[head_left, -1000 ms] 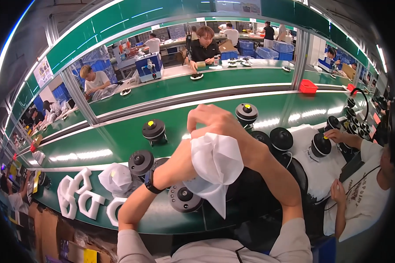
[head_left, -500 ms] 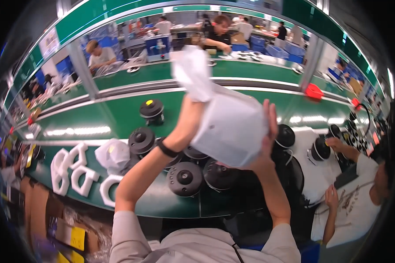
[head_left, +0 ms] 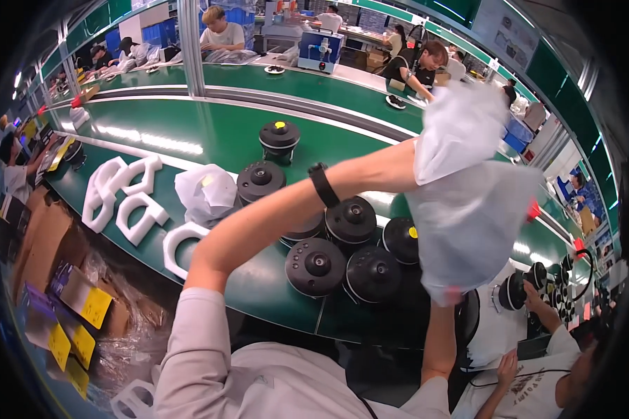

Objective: Packaging industrial light fixture components into protective bags and placing them into foam inserts on an assembly line.

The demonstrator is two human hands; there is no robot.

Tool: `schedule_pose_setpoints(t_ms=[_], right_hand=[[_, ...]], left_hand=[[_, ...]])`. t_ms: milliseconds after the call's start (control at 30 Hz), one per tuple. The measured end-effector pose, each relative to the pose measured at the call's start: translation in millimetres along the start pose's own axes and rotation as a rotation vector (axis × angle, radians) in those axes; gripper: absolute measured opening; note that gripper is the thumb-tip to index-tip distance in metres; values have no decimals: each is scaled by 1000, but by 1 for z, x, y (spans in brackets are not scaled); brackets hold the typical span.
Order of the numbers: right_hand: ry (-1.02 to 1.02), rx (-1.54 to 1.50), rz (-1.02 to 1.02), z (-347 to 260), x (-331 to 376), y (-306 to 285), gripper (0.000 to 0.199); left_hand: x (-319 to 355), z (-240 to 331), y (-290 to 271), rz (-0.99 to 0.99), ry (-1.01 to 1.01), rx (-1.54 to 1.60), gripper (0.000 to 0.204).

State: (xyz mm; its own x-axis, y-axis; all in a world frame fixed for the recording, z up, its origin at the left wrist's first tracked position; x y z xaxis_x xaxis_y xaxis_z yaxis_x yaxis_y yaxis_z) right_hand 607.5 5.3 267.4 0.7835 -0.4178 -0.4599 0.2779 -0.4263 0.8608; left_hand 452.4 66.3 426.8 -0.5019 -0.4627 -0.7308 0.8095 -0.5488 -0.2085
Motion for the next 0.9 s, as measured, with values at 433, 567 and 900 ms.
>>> schedule_pose_setpoints(t_ms=[433,567,900], right_hand=[[-546,701,68,-37,-62,-55,84],[-660,2114,600,-45,-77,-74,101],[-706,2115,874,-57,-79,-93,98]], left_hand=[[-37,60,-27,-60,677,-739,30],[-22,60,-76,230,158,-139,28],[18,98,-112,298,257,-382,25]])
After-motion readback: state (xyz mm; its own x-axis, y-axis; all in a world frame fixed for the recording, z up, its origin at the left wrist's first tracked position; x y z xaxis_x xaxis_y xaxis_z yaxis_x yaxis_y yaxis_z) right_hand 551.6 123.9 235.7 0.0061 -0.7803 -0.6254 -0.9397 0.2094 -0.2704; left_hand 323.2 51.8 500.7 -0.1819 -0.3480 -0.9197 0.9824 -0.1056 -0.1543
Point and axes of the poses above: each hand's wrist, its own x-axis away from the middle knuckle, its own y-axis out of the palm, z = x × y, the point moved 8 cm from there along -x, towards the middle knuckle, and after that the axes turned 10 degrees about x, right-handed, at the moved point
